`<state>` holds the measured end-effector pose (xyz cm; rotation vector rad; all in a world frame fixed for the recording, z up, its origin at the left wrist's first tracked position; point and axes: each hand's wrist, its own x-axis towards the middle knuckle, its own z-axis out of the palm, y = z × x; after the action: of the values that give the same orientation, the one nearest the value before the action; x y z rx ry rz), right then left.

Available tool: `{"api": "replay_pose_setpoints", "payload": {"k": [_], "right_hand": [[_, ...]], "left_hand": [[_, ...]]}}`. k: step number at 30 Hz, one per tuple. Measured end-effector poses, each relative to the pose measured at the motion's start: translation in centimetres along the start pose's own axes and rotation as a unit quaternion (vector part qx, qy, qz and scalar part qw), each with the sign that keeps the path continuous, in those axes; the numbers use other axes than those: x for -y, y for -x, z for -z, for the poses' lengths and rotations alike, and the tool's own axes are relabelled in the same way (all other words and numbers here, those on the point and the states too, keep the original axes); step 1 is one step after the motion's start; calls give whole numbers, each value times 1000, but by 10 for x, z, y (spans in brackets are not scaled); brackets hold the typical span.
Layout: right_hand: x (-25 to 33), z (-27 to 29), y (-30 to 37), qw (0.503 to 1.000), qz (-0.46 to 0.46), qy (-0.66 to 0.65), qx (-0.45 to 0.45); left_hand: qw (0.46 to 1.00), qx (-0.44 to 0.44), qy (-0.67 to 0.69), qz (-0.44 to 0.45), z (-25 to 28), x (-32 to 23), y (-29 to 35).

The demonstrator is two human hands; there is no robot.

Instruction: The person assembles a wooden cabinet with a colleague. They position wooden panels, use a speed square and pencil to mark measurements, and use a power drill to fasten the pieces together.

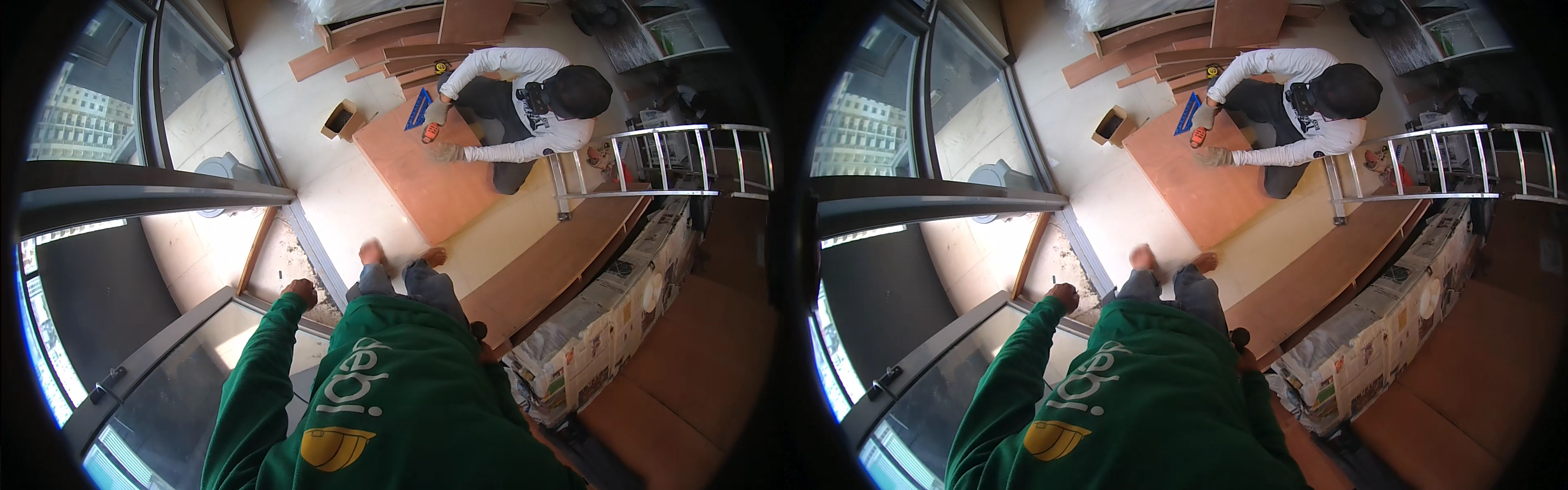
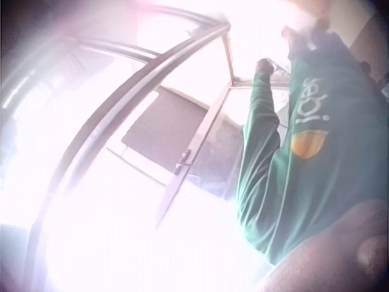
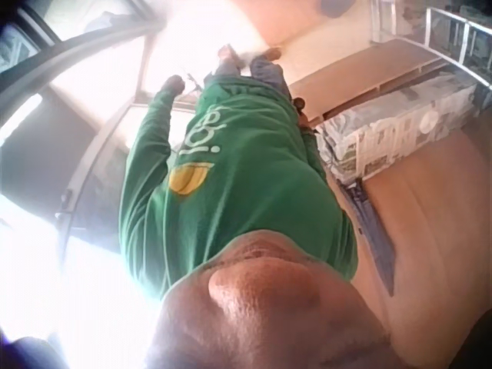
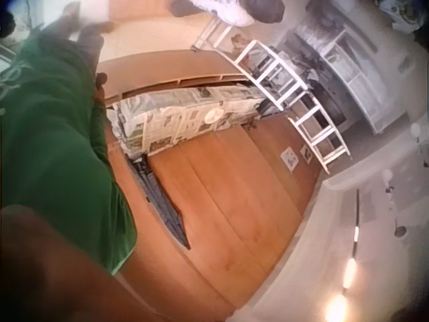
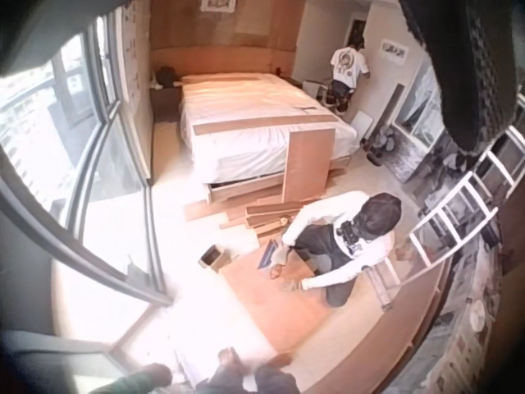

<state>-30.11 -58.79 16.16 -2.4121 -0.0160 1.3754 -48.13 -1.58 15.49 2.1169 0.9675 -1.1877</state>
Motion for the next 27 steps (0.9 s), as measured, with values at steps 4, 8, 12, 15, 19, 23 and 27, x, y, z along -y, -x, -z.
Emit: {"api": "replay_pose_setpoints", "payload": {"k": [4,8,12,15,19,23,27], "right_hand": [[-105,-10,-43,997,-55,50,-29],[-8,16,-26,998,14,51,35],[4,36,-32,999,42,6,-9],[56,54,-20,1000,11,-10,-14],[66,73,-26,1000,13,-4,-18],[56,86,-46,999,-50,8,11],[32,86,-52,999,12,-31,-1]], "left_hand": [[998,-25,31,-52,30,-54,-15],[990,-92,80,-63,24,-47,-15],[988,-93,56,-106,35,-95,-12],[993,-59,19,-97,32,-109,-11],[997,-18,22,-77,31,-131,-9],[995,-34,62,-67,24,-138,-1],[986,-94,131,-38,27,-135,6]]}}
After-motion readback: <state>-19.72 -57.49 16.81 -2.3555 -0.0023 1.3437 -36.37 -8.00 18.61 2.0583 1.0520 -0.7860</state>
